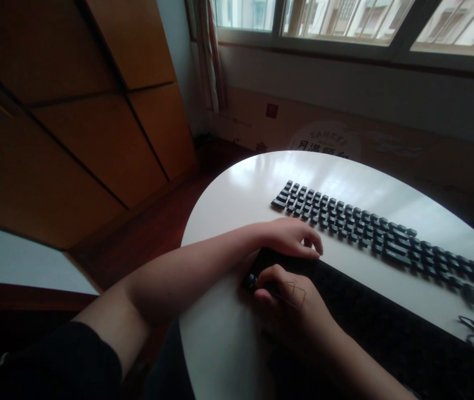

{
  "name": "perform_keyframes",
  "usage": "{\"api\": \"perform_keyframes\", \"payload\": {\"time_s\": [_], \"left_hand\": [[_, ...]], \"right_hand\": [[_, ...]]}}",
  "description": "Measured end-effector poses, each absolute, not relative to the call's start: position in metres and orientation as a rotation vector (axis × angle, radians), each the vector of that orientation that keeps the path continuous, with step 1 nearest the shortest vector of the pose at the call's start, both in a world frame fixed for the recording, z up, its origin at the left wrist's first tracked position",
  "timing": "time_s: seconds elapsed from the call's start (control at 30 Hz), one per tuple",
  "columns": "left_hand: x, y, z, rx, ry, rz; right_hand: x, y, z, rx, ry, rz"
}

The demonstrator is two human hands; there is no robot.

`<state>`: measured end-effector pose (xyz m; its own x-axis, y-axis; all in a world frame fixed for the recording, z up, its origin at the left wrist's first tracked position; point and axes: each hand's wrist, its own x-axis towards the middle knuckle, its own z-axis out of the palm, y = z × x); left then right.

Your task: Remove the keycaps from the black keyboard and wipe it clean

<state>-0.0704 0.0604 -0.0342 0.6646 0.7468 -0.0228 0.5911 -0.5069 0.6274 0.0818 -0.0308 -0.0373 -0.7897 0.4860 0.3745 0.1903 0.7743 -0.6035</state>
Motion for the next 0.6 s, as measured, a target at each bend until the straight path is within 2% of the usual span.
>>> {"api": "perform_keyframes", "payload": {"time_s": [0.4, 0.6], "left_hand": [[-0.073, 0.063, -0.035, 2.234, 0.997, 0.361], [-0.077, 0.058, -0.022, 2.246, 1.006, 0.631]], "right_hand": [[0.088, -0.032, -0.055, -0.74, -2.053, 1.076], [0.115, -0.023, -0.018, -0.818, -2.068, 0.986]]}}
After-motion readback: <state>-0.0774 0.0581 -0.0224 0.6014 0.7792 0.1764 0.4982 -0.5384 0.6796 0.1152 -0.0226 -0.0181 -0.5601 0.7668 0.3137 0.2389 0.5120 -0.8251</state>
